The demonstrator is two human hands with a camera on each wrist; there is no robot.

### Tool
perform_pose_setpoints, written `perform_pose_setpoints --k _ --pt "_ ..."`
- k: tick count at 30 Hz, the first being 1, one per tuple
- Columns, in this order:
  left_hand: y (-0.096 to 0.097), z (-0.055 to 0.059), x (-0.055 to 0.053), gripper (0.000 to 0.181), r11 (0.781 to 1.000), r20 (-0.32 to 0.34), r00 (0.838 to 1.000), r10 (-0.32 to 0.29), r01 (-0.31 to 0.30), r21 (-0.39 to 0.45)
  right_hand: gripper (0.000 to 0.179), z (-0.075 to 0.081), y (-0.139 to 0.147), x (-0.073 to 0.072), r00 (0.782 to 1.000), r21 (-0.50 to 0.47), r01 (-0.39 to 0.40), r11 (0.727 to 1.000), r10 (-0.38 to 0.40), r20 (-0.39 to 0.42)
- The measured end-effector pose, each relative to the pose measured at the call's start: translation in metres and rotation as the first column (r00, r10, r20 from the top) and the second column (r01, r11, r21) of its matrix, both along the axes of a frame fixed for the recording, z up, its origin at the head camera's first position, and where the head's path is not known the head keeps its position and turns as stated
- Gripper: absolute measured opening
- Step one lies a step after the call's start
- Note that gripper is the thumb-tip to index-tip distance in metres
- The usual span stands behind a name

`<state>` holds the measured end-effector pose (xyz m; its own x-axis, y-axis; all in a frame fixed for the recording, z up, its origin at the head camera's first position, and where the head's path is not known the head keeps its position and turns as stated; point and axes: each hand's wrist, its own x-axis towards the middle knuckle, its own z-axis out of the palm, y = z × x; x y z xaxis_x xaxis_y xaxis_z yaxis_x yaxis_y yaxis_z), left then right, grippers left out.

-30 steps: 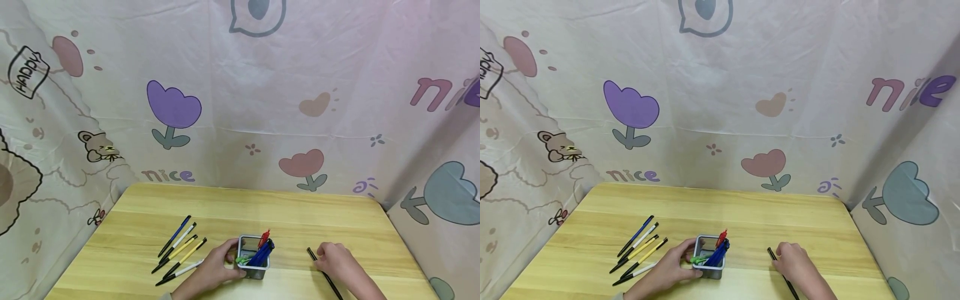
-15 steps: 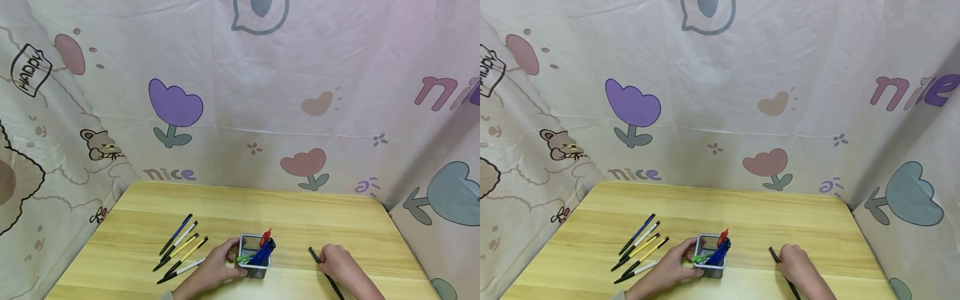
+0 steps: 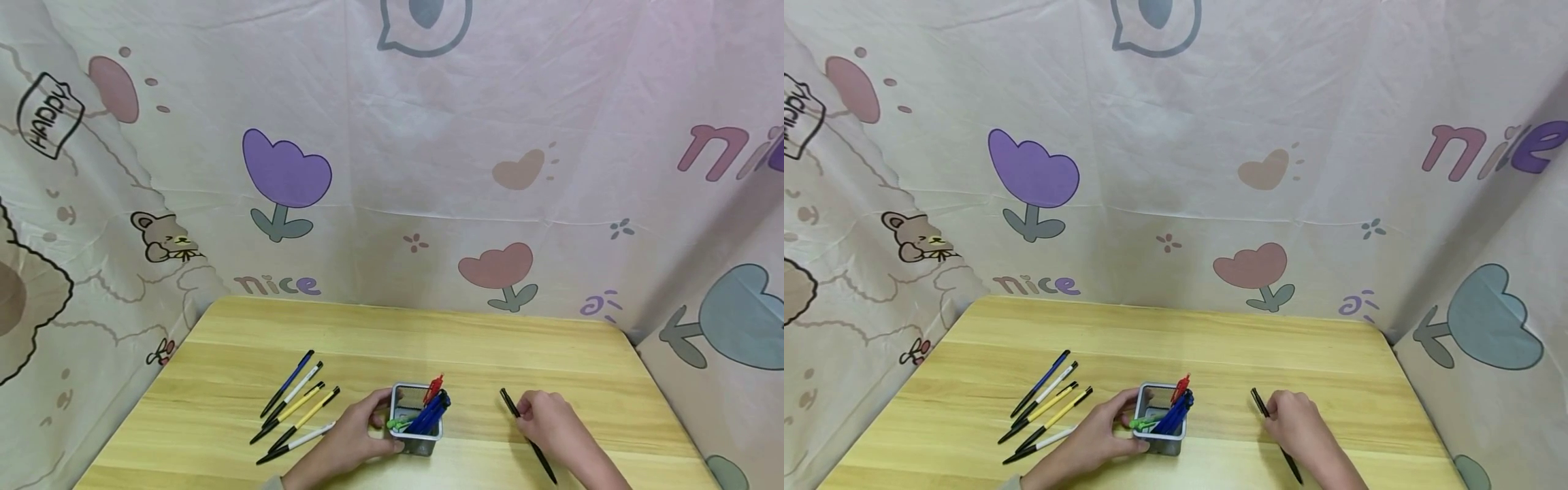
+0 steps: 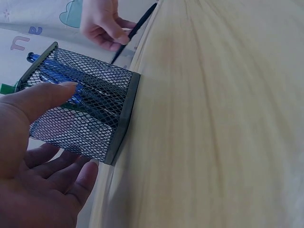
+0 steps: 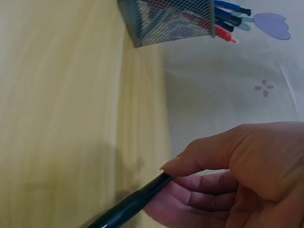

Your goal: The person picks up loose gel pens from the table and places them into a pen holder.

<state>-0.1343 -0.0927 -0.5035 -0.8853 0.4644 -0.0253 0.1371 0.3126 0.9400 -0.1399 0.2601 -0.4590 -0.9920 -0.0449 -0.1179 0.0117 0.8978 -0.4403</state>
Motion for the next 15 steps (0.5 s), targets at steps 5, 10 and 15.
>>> perform_pose_setpoints --k 5,10,15 --pt "0.0 0.0 0.001 0.082 1.0 0.004 1.0 0.008 -0.008 -0.011 0.011 0.009 -0.007 0.001 0.995 -0.072 -0.012 0.997 0.004 -0.105" --pt "0.0 0.002 0.001 0.082 1.0 0.007 1.0 0.011 -0.011 -0.024 0.011 0.022 -0.015 0.002 0.978 -0.223 -0.046 0.974 -0.001 -0.206" --pt "0.0 0.003 0.001 0.082 1.0 0.013 1.0 0.006 -0.006 -0.027 0.013 0.037 -0.024 0.004 0.973 -0.406 -0.076 0.911 -0.022 -0.23"
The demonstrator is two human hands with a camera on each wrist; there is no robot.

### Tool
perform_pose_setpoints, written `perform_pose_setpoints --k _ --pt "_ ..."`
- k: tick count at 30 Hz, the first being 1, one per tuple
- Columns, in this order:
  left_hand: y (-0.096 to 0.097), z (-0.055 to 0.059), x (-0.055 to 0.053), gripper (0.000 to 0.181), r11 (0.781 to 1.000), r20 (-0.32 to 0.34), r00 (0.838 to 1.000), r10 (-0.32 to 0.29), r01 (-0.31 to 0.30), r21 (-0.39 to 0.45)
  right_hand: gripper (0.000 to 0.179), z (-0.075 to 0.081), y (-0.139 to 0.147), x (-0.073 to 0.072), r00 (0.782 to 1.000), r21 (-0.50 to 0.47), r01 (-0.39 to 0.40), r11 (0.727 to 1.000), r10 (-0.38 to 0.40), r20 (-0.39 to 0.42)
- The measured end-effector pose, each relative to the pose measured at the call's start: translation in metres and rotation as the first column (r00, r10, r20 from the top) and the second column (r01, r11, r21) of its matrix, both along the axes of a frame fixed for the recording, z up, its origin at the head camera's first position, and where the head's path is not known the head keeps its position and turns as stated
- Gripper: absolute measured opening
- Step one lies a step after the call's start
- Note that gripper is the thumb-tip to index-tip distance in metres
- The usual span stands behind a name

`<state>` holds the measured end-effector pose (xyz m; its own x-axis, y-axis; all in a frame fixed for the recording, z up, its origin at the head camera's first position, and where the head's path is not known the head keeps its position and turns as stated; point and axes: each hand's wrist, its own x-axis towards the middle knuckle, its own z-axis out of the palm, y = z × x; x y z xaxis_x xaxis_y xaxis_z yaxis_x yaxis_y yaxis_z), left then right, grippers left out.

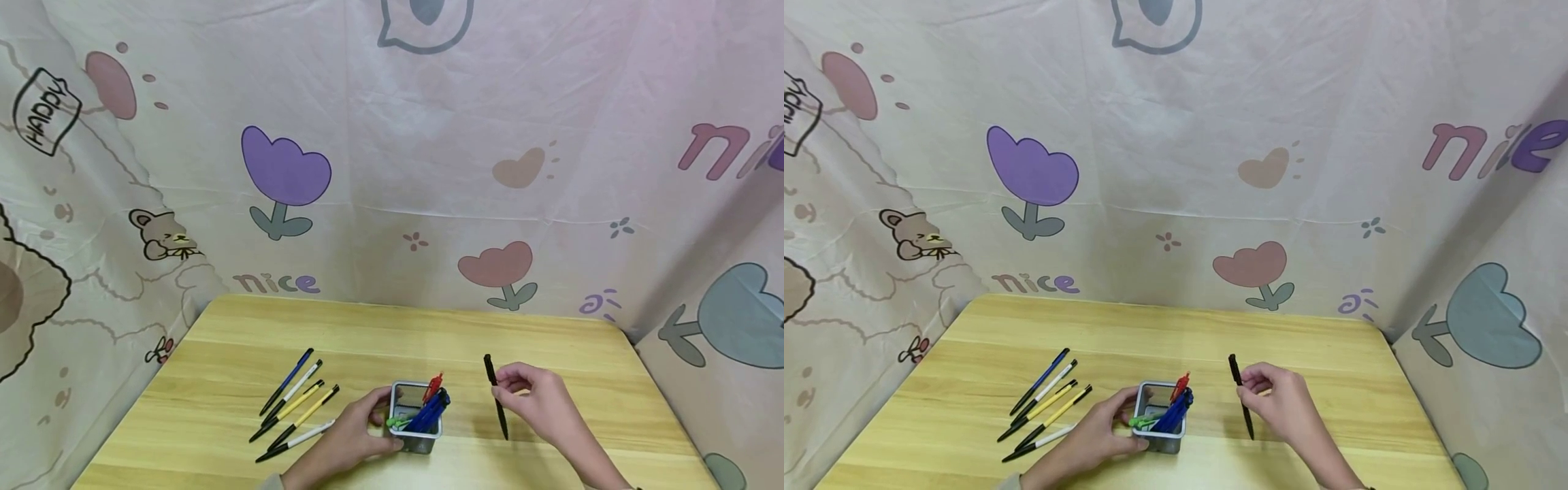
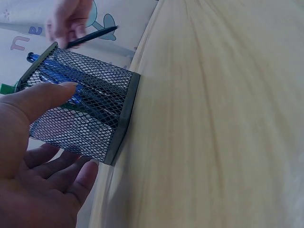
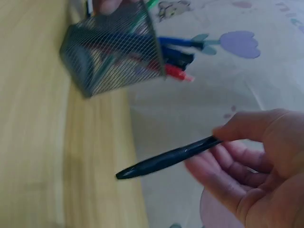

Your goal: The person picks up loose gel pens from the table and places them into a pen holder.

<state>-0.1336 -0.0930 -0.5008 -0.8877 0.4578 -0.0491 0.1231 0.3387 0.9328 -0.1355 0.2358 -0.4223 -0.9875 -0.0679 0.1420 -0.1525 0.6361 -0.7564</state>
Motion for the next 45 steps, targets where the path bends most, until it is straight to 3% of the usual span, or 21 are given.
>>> perform_pose_setpoints --k 3,9,15,21,24,27,34,38,45 --pt "0.0 0.0 0.0 0.082 1.0 0.003 1.0 -0.004 0.004 0.01 0.014 0.009 -0.007 0.002 1.0 -0.135 -0.006 0.991 0.007 0.008" --pt "0.0 0.0 -0.001 0.081 1.0 -0.005 1.0 -0.008 0.008 0.005 0.018 0.028 -0.023 0.004 0.999 -0.335 -0.049 0.941 0.049 -0.008" --pt "0.0 -0.001 -0.001 0.082 1.0 -0.019 1.0 -0.001 0.001 -0.001 0.026 0.041 -0.043 0.0 0.99 -0.446 -0.136 0.885 0.111 -0.082" --pt "0.0 -0.001 -0.001 0.082 1.0 -0.035 0.999 -0.005 0.005 0.006 0.031 0.038 -0.062 -0.011 0.972 -0.477 -0.236 0.846 0.199 -0.127" --pt "0.0 -0.002 -0.002 0.082 1.0 -0.042 0.999 -0.004 0.005 0.004 0.026 0.035 -0.069 -0.015 0.972 -0.443 -0.235 0.865 0.211 -0.104" --pt "-0.001 -0.003 -0.002 0.082 1.0 -0.051 0.999 -0.005 0.005 0.001 0.021 0.029 -0.074 -0.018 0.977 -0.376 -0.211 0.902 0.199 -0.072" --pt "-0.001 -0.003 -0.003 0.08 1.0 -0.061 0.998 -0.007 0.007 -0.002 0.016 0.014 -0.084 -0.022 0.982 -0.142 -0.177 0.974 0.165 -0.093" --pt "-0.001 -0.003 -0.002 0.08 1.0 -0.061 0.998 -0.012 0.012 -0.004 0.014 0.007 -0.088 -0.023 0.98 -0.027 -0.173 0.985 0.169 -0.108" --pt "-0.001 -0.005 -0.002 0.08 1.0 -0.053 0.998 -0.016 0.016 -0.002 0.01 0.002 -0.09 -0.024 0.975 0.048 -0.176 0.983 0.181 -0.127"
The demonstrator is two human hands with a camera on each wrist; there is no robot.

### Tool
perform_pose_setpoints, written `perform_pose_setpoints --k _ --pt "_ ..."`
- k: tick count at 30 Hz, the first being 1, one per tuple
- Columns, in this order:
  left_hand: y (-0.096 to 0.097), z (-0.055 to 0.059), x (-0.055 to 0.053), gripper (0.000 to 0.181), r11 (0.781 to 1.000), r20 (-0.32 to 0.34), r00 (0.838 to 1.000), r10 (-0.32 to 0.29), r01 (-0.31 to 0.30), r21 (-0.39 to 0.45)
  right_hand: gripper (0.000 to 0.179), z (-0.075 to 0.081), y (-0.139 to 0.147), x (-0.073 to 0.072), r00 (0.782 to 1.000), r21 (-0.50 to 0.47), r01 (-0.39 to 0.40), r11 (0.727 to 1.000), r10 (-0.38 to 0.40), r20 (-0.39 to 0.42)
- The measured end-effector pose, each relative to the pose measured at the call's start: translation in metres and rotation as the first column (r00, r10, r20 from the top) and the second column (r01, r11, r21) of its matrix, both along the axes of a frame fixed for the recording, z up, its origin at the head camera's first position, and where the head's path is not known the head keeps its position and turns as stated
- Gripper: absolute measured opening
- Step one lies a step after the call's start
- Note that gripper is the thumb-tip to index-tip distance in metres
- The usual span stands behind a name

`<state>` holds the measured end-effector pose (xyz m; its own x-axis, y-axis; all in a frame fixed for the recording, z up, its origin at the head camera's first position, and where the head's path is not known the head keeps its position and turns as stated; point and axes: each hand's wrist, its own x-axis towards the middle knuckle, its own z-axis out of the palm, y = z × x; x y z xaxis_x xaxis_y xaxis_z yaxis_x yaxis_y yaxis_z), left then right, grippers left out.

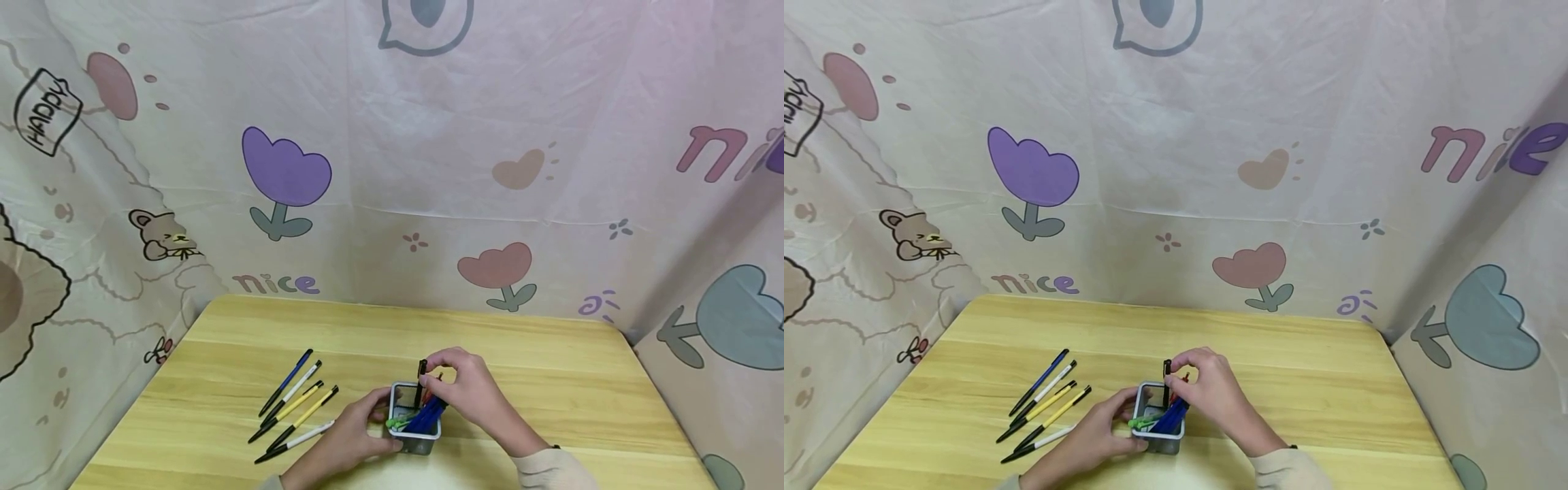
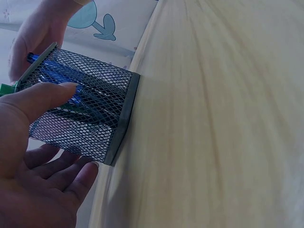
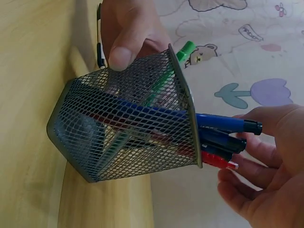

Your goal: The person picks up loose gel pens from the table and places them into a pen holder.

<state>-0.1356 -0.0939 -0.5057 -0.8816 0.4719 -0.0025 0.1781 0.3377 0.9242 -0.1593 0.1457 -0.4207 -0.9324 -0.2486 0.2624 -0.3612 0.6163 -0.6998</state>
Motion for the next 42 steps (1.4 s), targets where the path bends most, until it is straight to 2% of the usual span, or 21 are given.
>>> perform_pose_setpoints --k 5,11,14,17,19,21,24,26,28,30,34,39,42 --pt "0.0 0.0 0.001 0.081 1.0 -0.001 1.0 0.002 -0.002 -0.002 0.014 -0.003 0.004 0.0 0.999 -0.019 -0.001 1.0 0.002 0.035" --pt "0.001 0.002 0.001 0.081 1.0 0.01 1.0 0.009 -0.009 -0.006 0.03 -0.01 0.019 0.002 0.987 -0.174 0.036 0.984 -0.008 0.159" --pt "0.001 0.002 0.001 0.082 1.0 0.021 1.0 0.012 -0.012 0.001 0.036 -0.018 0.029 0.003 0.977 -0.252 0.025 0.968 0.03 0.212" --pt "0.001 0.002 0.002 0.082 1.0 0.028 1.0 0.01 -0.01 0.015 0.046 -0.028 0.039 0.004 0.962 -0.288 -0.031 0.957 0.107 0.25" --pt "0.001 0.001 0.002 0.082 1.0 0.029 1.0 0.008 -0.009 0.024 0.053 -0.035 0.046 0.005 0.948 -0.289 -0.122 0.949 0.198 0.248" --pt "0.001 0.001 0.002 0.082 1.0 0.026 1.0 0.007 -0.007 0.023 0.058 -0.04 0.051 0.007 0.925 -0.283 -0.215 0.935 0.288 0.248" --pt "0.001 0.001 0.002 0.081 1.0 0.019 1.0 0.005 -0.005 0.017 0.068 -0.044 0.053 0.011 0.873 -0.283 -0.32 0.904 0.397 0.282" --pt "0.001 0.001 0.002 0.081 1.0 0.016 1.0 0.003 -0.004 0.017 0.073 -0.046 0.052 0.015 0.847 -0.286 -0.336 0.897 0.421 0.325" --pt "0.001 0.001 0.002 0.081 1.0 0.015 1.0 0.004 -0.004 0.019 0.08 -0.05 0.049 0.018 0.834 -0.284 -0.33 0.9 0.419 0.359" --pt "0.001 0.001 0.002 0.081 1.0 0.016 1.0 0.006 -0.006 0.022 0.087 -0.053 0.046 0.021 0.835 -0.275 -0.312 0.909 0.401 0.378" --pt "0.001 0.001 0.002 0.082 1.0 0.009 1.0 0.007 -0.007 0.02 0.09 -0.063 0.038 0.026 0.854 -0.27 -0.251 0.93 0.344 0.391" --pt "0.001 0.001 0.002 0.082 1.0 0.0 1.0 0.01 -0.01 0.0 0.085 -0.074 0.03 0.034 0.891 -0.307 -0.164 0.937 0.275 0.361" --pt "0.001 0.002 0.002 0.082 1.0 0.001 1.0 0.011 -0.011 -0.008 0.086 -0.079 0.026 0.038 0.914 -0.296 -0.116 0.948 0.219 0.343"
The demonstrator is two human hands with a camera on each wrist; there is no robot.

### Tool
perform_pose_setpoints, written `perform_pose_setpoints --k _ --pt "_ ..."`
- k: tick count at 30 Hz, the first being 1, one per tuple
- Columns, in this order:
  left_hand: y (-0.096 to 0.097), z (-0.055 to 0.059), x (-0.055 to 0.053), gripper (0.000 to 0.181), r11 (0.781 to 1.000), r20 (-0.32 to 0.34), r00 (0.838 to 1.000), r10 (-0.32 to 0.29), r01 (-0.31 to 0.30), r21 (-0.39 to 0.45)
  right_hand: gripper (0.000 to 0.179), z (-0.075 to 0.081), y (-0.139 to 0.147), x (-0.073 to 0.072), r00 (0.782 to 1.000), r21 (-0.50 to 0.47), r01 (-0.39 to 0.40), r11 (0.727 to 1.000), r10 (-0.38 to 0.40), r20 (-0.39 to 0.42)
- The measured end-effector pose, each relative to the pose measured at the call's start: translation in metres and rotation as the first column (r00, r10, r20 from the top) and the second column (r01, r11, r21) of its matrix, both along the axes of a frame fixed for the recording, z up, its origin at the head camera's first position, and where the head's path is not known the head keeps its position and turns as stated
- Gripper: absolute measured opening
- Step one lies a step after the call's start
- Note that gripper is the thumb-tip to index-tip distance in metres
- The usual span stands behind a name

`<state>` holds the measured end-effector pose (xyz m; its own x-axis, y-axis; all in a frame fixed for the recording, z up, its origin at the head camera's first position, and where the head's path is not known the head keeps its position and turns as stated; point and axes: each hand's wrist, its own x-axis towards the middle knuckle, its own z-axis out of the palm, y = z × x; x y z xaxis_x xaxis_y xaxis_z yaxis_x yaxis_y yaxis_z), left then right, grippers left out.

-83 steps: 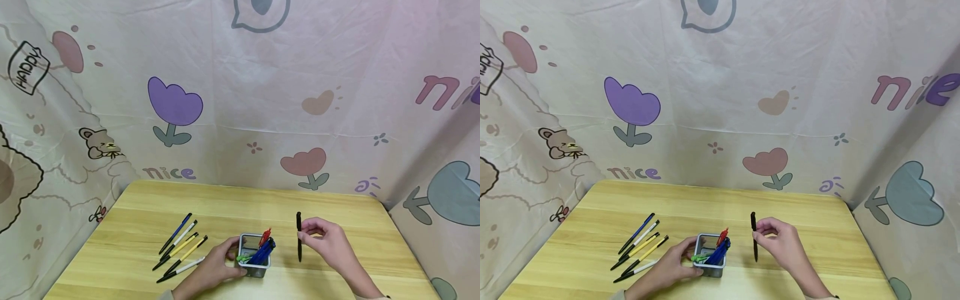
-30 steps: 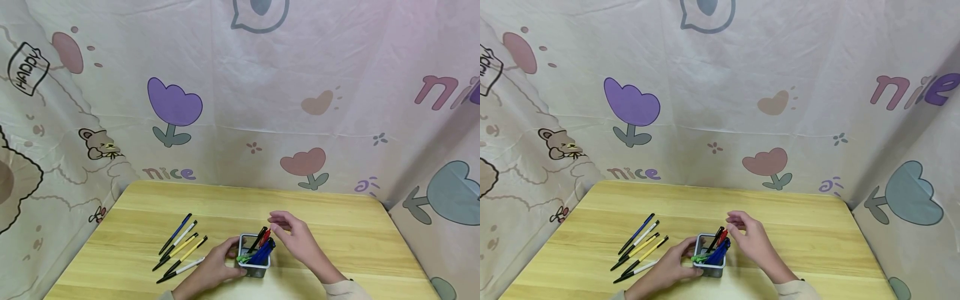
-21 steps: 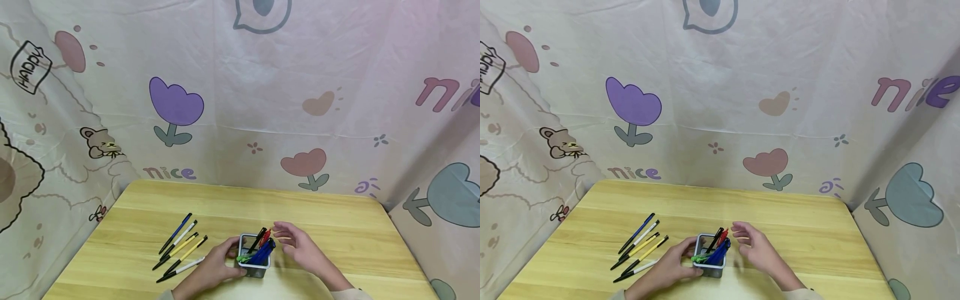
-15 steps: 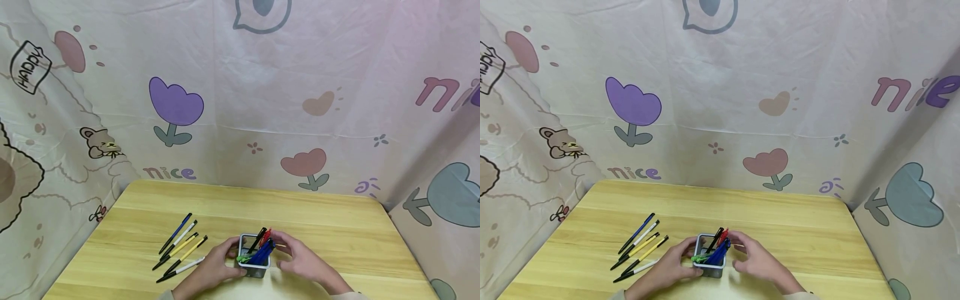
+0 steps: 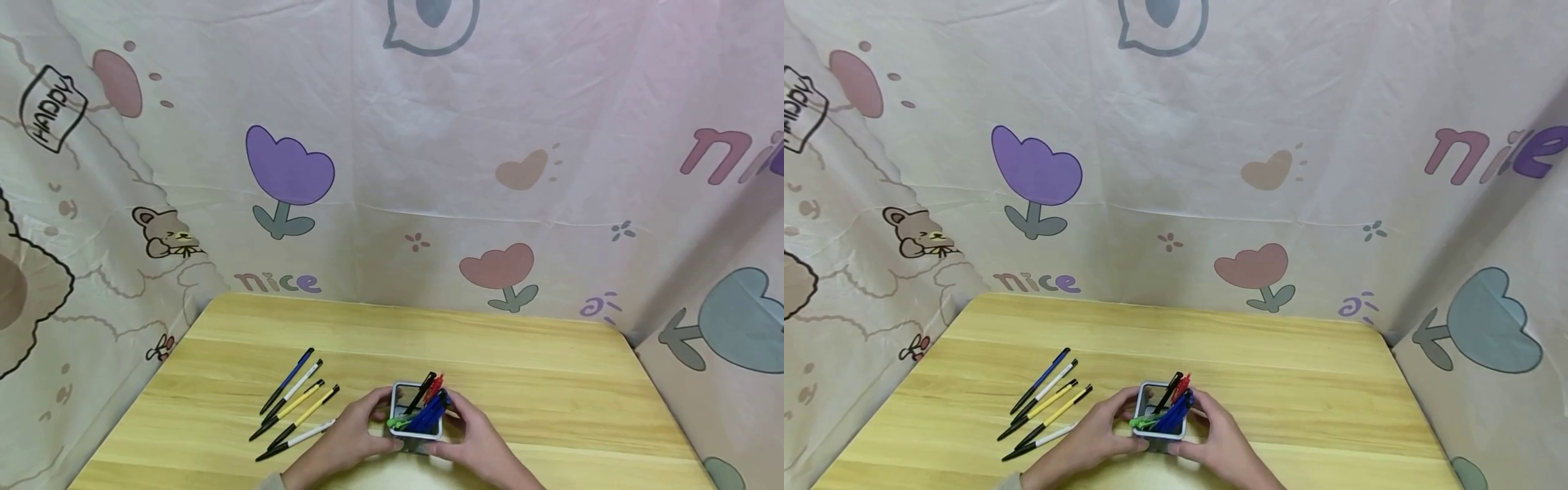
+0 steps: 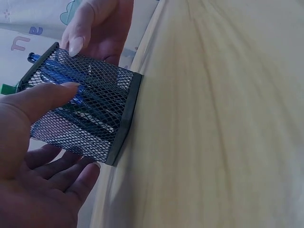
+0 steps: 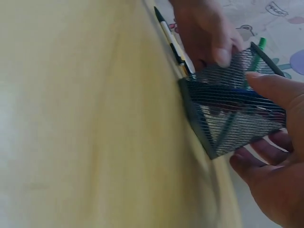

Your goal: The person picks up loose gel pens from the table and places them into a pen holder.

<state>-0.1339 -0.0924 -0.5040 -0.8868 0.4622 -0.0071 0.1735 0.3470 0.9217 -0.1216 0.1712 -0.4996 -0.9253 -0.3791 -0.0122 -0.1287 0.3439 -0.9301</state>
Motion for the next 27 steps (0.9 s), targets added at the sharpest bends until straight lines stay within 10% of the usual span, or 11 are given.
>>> perform_pose_setpoints --k 10,17,22,27 --pt "0.007 0.008 -0.005 0.085 0.999 -0.005 0.999 -0.043 0.043 0.007 0.085 -0.005 -0.003 0.003 0.997 -0.044 0.071 0.997 -0.073 -0.033" --pt "0.004 0.021 -0.007 0.084 0.986 -0.116 0.991 -0.067 0.049 -0.158 0.08 -0.007 -0.003 0.005 0.995 -0.065 0.088 0.994 -0.091 -0.044" --pt "-0.006 0.037 -0.006 0.079 0.956 -0.193 0.979 -0.065 0.005 -0.294 0.08 -0.007 -0.004 0.006 0.995 -0.067 0.092 0.994 -0.095 -0.037" --pt "-0.029 0.049 -0.001 0.062 0.879 -0.212 0.975 -0.061 -0.048 -0.474 0.08 -0.007 -0.005 0.006 0.997 -0.062 0.074 0.995 -0.075 -0.009"
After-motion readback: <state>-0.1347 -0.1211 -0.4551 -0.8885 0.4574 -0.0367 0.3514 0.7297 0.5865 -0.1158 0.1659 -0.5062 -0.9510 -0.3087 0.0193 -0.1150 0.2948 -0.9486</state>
